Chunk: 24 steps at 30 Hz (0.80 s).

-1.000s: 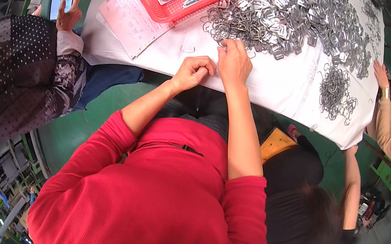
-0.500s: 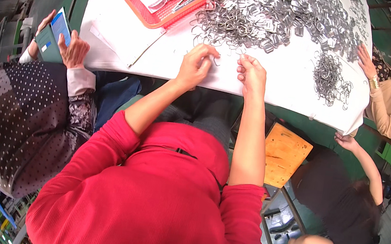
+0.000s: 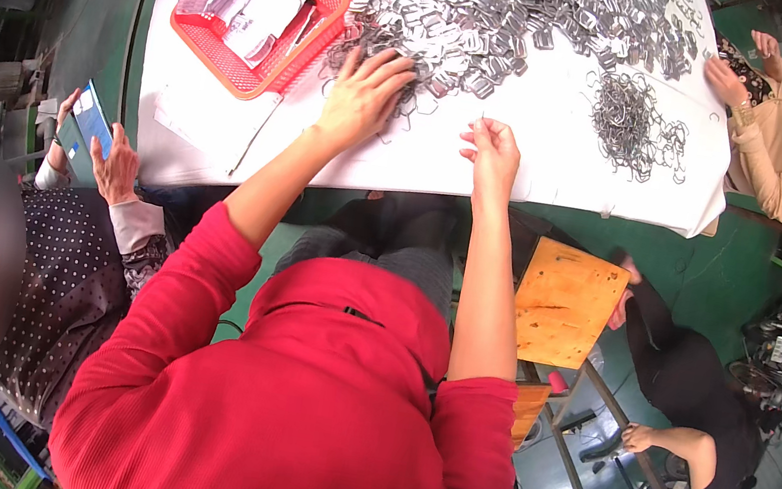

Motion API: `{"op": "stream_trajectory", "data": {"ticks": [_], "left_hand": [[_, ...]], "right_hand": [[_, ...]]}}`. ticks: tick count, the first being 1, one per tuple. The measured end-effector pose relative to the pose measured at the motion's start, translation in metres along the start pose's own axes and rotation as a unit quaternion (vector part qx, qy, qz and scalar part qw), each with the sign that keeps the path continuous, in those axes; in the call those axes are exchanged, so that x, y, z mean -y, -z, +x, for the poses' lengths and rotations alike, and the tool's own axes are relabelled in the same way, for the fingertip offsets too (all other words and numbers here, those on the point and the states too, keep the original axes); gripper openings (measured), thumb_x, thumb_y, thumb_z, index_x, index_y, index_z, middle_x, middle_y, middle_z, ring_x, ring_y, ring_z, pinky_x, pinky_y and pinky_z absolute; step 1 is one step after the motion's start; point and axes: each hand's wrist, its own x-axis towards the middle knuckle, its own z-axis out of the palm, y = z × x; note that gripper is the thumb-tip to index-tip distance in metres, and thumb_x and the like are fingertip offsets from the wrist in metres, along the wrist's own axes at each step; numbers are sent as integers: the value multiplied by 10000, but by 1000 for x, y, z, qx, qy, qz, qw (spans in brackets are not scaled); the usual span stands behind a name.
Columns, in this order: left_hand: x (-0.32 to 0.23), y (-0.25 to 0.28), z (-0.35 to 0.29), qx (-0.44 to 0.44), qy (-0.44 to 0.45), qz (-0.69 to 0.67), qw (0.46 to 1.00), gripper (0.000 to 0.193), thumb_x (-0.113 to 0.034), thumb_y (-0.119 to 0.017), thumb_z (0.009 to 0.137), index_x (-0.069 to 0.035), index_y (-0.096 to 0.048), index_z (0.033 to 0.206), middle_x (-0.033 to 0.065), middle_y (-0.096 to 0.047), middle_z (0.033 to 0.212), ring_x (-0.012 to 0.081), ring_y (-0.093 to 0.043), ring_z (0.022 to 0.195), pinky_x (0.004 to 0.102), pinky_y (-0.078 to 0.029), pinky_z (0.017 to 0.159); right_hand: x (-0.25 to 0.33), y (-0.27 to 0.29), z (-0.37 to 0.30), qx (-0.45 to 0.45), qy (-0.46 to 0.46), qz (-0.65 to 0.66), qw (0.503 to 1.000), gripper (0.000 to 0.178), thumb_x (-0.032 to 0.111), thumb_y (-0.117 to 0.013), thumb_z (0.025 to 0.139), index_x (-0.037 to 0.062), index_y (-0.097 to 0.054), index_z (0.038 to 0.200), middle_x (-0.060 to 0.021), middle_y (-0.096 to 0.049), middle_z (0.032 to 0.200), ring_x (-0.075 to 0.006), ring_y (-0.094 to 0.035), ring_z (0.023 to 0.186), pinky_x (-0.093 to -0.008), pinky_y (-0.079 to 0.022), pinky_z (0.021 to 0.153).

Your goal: The person picks up small metal hooks and rectangular metal pieces from a table and connects them by hand. The person repeatedly links the pieces into a chain and occasionally lifts the chain to inspect it. Other people are visible at the table, but the camera wearer focuses on assembling the metal parts.

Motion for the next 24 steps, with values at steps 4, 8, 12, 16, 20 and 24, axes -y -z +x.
{"op": "stream_trajectory", "data": {"ticks": [4, 8, 12, 16, 20, 24], "left_hand": [[-8, 23, -16, 20, 49, 27, 998, 302, -68, -584, 767, -102, -599, 1067, 16, -539, 1229, 230, -421, 1237, 570, -238, 1043], [-20, 31, -4, -42, 43, 20, 998, 299, -60, -620, 731, -95, -597, 1026, 38, -578, 1102, 250, -489, 1114, 471, -348, 944], [-26, 24, 19, -57, 68, 30, 996, 344, -156, -686, 718, -98, -595, 1044, 43, -570, 1069, 241, -504, 984, 412, -372, 808], [-38, 25, 30, -2, 79, 85, 993, 425, -276, -724, 699, -98, -603, 1066, 24, -541, 1125, 232, -478, 1014, 381, -363, 798], [-31, 16, 27, 15, 73, 95, 993, 362, -231, -704, 728, -103, -625, 1057, 35, -553, 1078, 241, -485, 985, 377, -366, 790], [-27, 17, 13, -52, 104, 65, 991, 327, -162, -688, 741, -112, -637, 1060, 46, -559, 1034, 252, -491, 964, 384, -380, 776]], "right_hand": [[-4, -14, 19, 54, 99, -14, 994, 132, 129, -586, 897, 22, -567, 971, -84, -643, 914, -145, -638, 778, -250, -515, 579], [-2, -40, 35, 94, 178, -85, 976, 116, 123, -594, 888, 27, -575, 949, -77, -660, 879, -121, -656, 748, -242, -487, 512], [3, -41, 40, 115, 151, -97, 977, 96, 116, -587, 890, 28, -575, 923, -55, -663, 786, -110, -654, 693, -234, -451, 484], [8, -20, 40, 114, 137, -130, 975, 103, 124, -593, 889, 26, -563, 897, -51, -655, 763, -114, -659, 696, -224, -433, 478], [12, -9, 38, 103, 122, -140, 977, 105, 117, -602, 879, 18, -576, 901, -48, -651, 771, -105, -626, 648, -235, -444, 497], [20, -7, 33, 104, 146, -142, 974, 118, 117, -610, 869, 11, -589, 915, -46, -652, 784, -98, -584, 615, -234, -454, 527]]}}
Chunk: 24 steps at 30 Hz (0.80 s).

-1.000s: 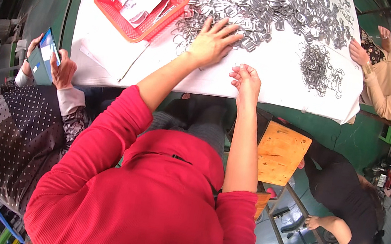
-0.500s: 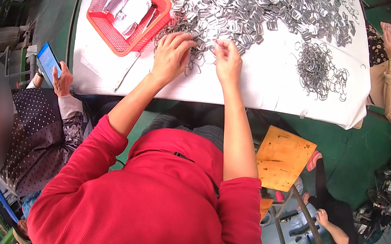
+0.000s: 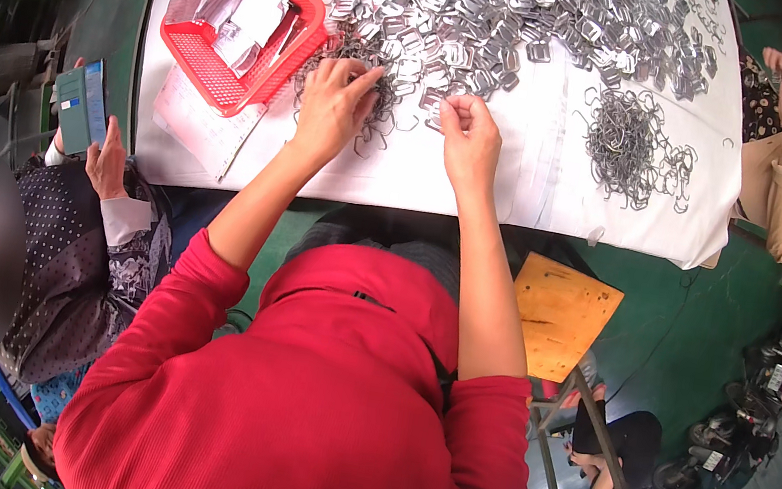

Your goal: The person picks up small metal hooks and rectangular metal pieces from a table and connects them by hand. The person repeatedly links the pieces into a chain and occasionally lifts the chain to inspect it. Other people are visible at the table, but the camera wearer focuses on assembling the metal parts.

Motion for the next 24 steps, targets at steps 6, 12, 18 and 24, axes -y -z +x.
{"op": "stream_trajectory", "data": {"ticks": [6, 12, 18, 24], "left_hand": [[9, 4, -14, -21, 95, -90, 991, 205, -66, -682, 727, -105, -655, 926, 42, -592, 891, 261, -517, 931, 370, -401, 793], [2, 31, -11, 71, 321, -329, 885, 162, -107, -668, 793, -52, -641, 943, 48, -654, 827, 157, -595, 734, 287, -449, 651], [22, 28, -14, 171, 448, -498, 723, 196, -139, -665, 826, -26, -618, 978, 29, -651, 802, 93, -596, 646, 220, -448, 553], [27, 22, -16, 13, 320, -465, 825, 186, -62, -641, 821, -34, -661, 1003, 14, -639, 781, 70, -567, 655, 220, -458, 570]], "right_hand": [[19, -6, -11, 36, -15, 57, 998, 156, 134, -623, 861, -5, -587, 920, -53, -658, 774, -104, -598, 641, -228, -464, 553], [27, -17, -20, 63, -10, 47, 997, 133, 119, -634, 835, -6, -618, 875, -56, -661, 748, -100, -616, 653, -229, -472, 570], [18, -27, -23, 96, -35, -48, 994, 134, 128, -658, 802, -2, -643, 828, -69, -651, 688, -129, -624, 631, -267, -487, 604], [23, -42, -30, 67, 35, -38, 996, 129, 137, -675, 806, 17, -654, 848, -38, -633, 808, -110, -592, 717, -252, -462, 611]]}}
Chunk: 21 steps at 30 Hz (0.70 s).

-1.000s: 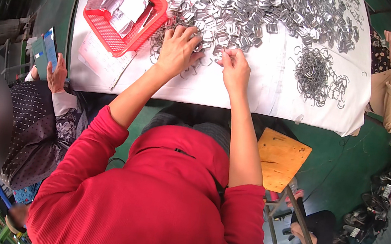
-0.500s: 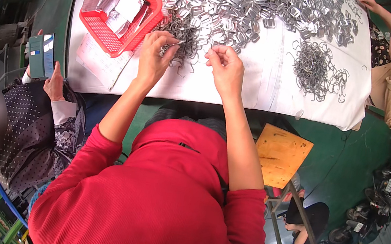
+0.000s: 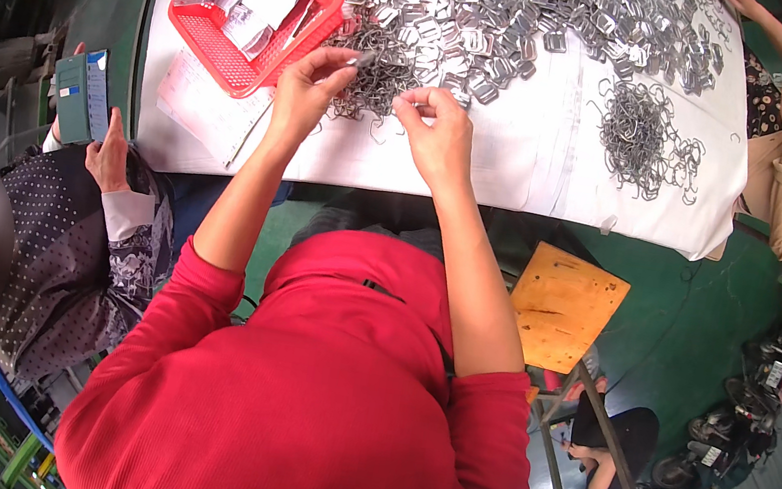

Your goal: The person picks up small metal hooks and rectangular metal pieces from a table and connects them by hand. The person repeatedly links the pieces into a chain and occasionally lifts the chain to inspect it. Other people are visible at the table, but the camera wearer focuses on assembling the metal parts.

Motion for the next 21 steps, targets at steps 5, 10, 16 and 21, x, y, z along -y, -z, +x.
{"op": "stream_trajectory", "data": {"ticks": [5, 10, 16, 21], "left_hand": [[1, -8, -3, -2, 6, -144, 990, 186, -42, -619, 848, 5, -611, 1028, 54, -643, 872, 105, -608, 712, 219, -484, 601], [12, -12, -2, 14, 83, -217, 973, 155, -39, -605, 862, 2, -566, 1006, 79, -644, 887, 149, -644, 785, 230, -524, 648], [27, -13, 3, -35, 31, -245, 968, 119, -49, -623, 855, -25, -573, 960, 56, -645, 874, 122, -634, 782, 217, -495, 620], [16, -15, 1, -28, 53, -221, 974, 123, -72, -638, 849, -49, -591, 960, 22, -647, 866, 80, -610, 777, 198, -445, 600]], "right_hand": [[17, -12, 3, -58, 83, 27, 994, 113, 119, -688, 801, 17, -657, 838, -41, -618, 902, -120, -593, 804, -245, -468, 642], [15, -19, 9, -91, 126, -6, 988, 81, 101, -695, 781, 34, -654, 804, -52, -614, 886, -139, -613, 779, -253, -475, 551], [9, -15, 6, -85, 111, -20, 990, 76, 101, -698, 771, 40, -659, 795, -53, -611, 890, -143, -609, 779, -261, -480, 549], [11, -11, 8, -79, 108, -34, 990, 73, 105, -703, 767, 49, -666, 796, -52, -608, 898, -139, -608, 780, -252, -487, 543]]}}
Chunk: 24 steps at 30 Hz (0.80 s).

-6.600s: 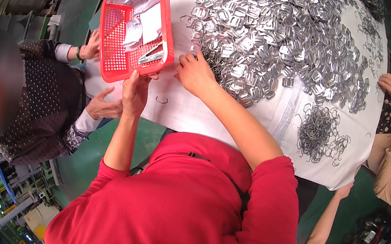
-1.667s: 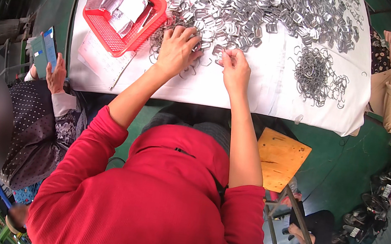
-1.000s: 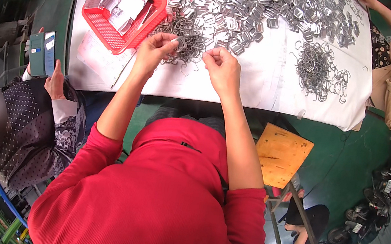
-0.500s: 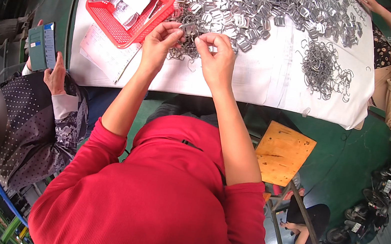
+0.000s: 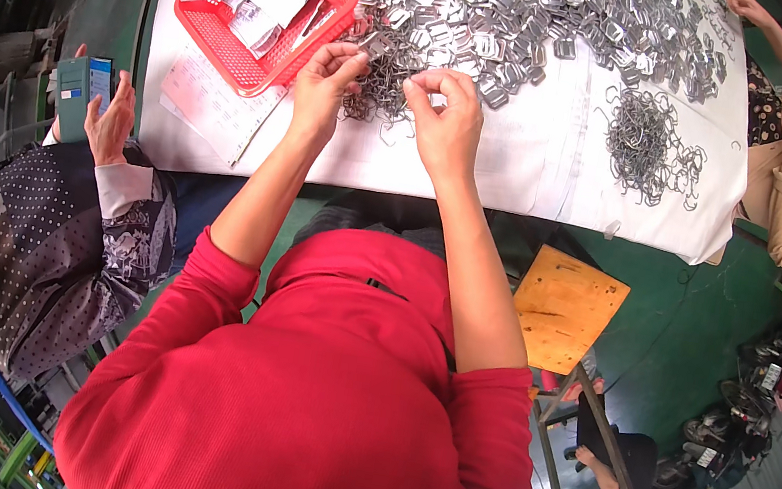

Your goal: The person picks up small metal hooks and rectangular metal pieces from a table and connects them by hand. The person repeatedly links the pieces into a chain and occasionally lifts the chain to inspect it. Other people are visible at the table, but the camera wearer focuses on assembling the metal parts.

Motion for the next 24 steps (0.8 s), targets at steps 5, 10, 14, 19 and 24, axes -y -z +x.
{"op": "stream_trajectory", "data": {"ticks": [5, 10, 14, 19, 24], "left_hand": [[-7, -2, -7, 40, 10, 56, 998, 148, -90, -657, 838, -54, -601, 970, 5, -646, 870, 59, -588, 776, 189, -437, 614], [-9, -11, -20, 49, -40, 130, 989, 152, -86, -674, 814, -13, -618, 935, 20, -645, 826, 71, -580, 745, 206, -456, 653], [-6, -15, -26, 73, -88, 208, 972, 151, -88, -673, 825, -20, -617, 948, 8, -634, 845, 45, -559, 754, 186, -435, 634], [-11, -26, -36, 80, -97, 241, 962, 160, -131, -675, 800, -37, -659, 929, 65, -668, 836, 134, -615, 721, 279, -482, 643], [-9, -18, -4, 17, -326, 465, 823, 164, -165, -676, 782, -72, -671, 917, 63, -645, 886, 255, -570, 848, 357, -460, 753]], "right_hand": [[1, 4, 2, -1, 1, 18, 1000, 81, 109, -706, 766, 45, -676, 806, -61, -606, 915, -143, -607, 785, -246, -493, 543], [0, 5, 2, 7, 2, 23, 1000, 84, 111, -706, 768, 40, -679, 804, -72, -604, 946, -153, -610, 791, -250, -500, 546], [-3, 6, 2, -9, 22, 22, 999, 83, 109, -684, 789, 39, -656, 824, -75, -608, 971, -168, -613, 803, -269, -507, 636], [-19, 10, -7, -15, 12, 137, 990, 81, 89, -619, 853, 31, -592, 903, -69, -637, 1006, -158, -613, 859, -277, -482, 782], [-31, 26, -6, 5, 8, 160, 987, 62, 68, -579, 893, 21, -567, 932, -71, -631, 1039, -123, -587, 896, -262, -479, 785]]}}
